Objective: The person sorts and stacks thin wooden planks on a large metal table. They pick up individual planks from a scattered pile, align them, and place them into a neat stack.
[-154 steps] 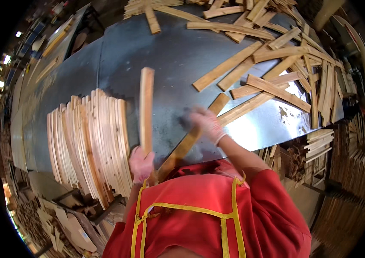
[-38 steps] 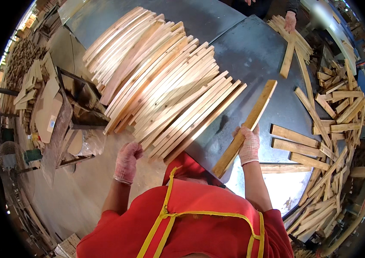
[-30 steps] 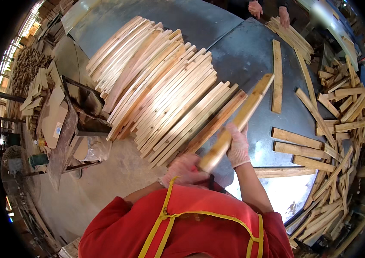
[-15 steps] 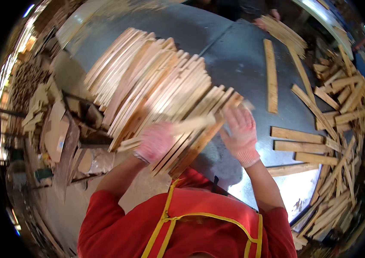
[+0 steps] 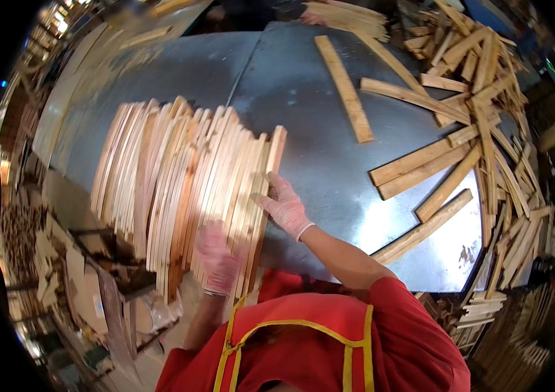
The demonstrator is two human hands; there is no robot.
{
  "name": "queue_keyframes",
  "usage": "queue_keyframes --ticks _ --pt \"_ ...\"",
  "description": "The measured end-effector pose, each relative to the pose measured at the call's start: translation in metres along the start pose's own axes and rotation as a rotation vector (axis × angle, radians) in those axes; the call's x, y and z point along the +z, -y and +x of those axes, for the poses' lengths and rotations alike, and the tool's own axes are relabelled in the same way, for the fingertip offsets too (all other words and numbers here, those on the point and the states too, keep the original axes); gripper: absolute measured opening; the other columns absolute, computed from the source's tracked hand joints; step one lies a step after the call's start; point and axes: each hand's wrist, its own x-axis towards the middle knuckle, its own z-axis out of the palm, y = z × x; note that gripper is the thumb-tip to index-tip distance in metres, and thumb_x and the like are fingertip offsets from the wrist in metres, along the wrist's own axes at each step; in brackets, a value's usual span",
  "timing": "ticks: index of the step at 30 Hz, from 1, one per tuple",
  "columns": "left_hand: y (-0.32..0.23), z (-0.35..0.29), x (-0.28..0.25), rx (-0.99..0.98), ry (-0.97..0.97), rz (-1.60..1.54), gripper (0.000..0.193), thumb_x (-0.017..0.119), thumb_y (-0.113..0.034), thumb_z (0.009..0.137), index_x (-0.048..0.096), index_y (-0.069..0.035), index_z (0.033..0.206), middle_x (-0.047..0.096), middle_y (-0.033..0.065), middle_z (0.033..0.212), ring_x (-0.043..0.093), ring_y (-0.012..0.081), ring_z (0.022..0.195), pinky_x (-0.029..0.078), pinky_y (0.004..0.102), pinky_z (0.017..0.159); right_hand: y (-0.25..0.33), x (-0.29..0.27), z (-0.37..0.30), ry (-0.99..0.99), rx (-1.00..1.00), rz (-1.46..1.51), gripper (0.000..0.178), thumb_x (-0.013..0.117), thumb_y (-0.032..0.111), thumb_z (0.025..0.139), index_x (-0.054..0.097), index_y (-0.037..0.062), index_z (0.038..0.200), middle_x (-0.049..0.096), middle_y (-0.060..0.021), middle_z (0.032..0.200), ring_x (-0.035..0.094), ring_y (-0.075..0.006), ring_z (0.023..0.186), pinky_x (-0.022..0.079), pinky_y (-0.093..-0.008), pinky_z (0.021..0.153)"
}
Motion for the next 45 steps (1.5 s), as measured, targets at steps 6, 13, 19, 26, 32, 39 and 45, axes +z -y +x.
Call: queue_keyframes --ticks 6,13,19,26,32,39,45 --pt "-0.056 0.018 0.002 0.163 0.104 -0.006 0.079 0.078 -0.034 0.077 0.048 -0.013 0.147 0.045 0.0147 0.149 0.039 0.0382 0.145 0.031 0.0562 0.121 0.011 -0.152 0.096 -0.54 -0.309 -0.923 0.077 0.079 0.036 0.084 0.051 0.005 0.149 0.057 -0.027 0.143 0.055 -0.042 0.133 0.045 -0.0446 0.113" --pt "-0.082 0.032 0.006 0.109 0.178 0.207 0.08 0.079 -0.026 0.077 0.05 -0.01 0.149 0.046 0.0194 0.153 0.043 0.0425 0.141 0.033 0.058 0.119 -0.001 -0.249 0.12 -0.35 -0.005 -0.961 0.067 0.075 0.037 0.084 0.056 0.0072 0.142 0.065 -0.0255 0.124 0.063 -0.0429 0.122 0.052 -0.048 0.103" --pt "-0.186 0.062 0.02 0.19 0.218 -0.112 0.094 0.084 -0.045 0.078 0.045 -0.005 0.154 0.044 0.0237 0.159 0.049 0.0451 0.139 0.041 0.0524 0.116 -0.031 -0.285 -0.036 -0.295 -0.375 -0.606 0.056 0.071 0.033 0.085 0.059 0.0082 0.134 0.068 -0.0175 0.117 0.065 -0.0382 0.113 0.054 -0.0476 0.1" --pt "-0.292 0.107 0.034 -0.18 0.384 -0.106 0.109 0.091 -0.042 0.074 0.035 -0.006 0.16 0.051 0.024 0.146 0.055 0.0469 0.131 0.05 0.0502 0.109 -0.101 -0.53 -0.045 -1.119 0.417 -0.78 0.08 0.078 0.03 0.083 0.045 0.0012 0.151 0.07 -0.0244 0.116 0.067 -0.0408 0.113 0.054 -0.0466 0.098" --pt "-0.242 0.095 0.035 -0.362 0.302 -0.366 0.079 0.068 -0.016 0.08 0.046 -0.009 0.156 0.055 0.0229 0.151 0.06 0.0444 0.13 0.048 0.0478 0.113 -0.074 -0.479 -0.049 -0.899 0.179 0.248 0.088 0.07 0.012 0.081 0.033 0.0084 0.16 0.07 -0.0182 0.111 0.07 -0.0322 0.101 0.057 -0.0424 0.087" --pt "-0.128 0.025 0.013 -0.057 0.06 0.204 0.073 0.072 -0.023 0.082 0.05 -0.008 0.15 0.045 0.0137 0.156 0.042 0.036 0.144 0.033 0.0537 0.119 -0.05 -0.334 -0.076 -0.436 -0.122 0.293 0.078 0.07 0.0 0.091 0.036 -0.0011 0.162 0.052 -0.0155 0.154 0.058 -0.0243 0.131 0.049 -0.0338 0.109" --pt "-0.137 0.012 -0.058 0.187 -0.131 0.085 0.064 0.073 -0.033 0.088 0.057 -0.008 0.145 0.056 0.0185 0.143 0.05 0.0359 0.138 0.039 0.0558 0.114 -0.008 -0.207 -0.076 0.151 -0.398 -0.848 0.056 0.072 0.004 0.088 0.059 0.0091 0.143 0.066 -0.0219 0.132 0.066 -0.0384 0.121 0.053 -0.0453 0.104"
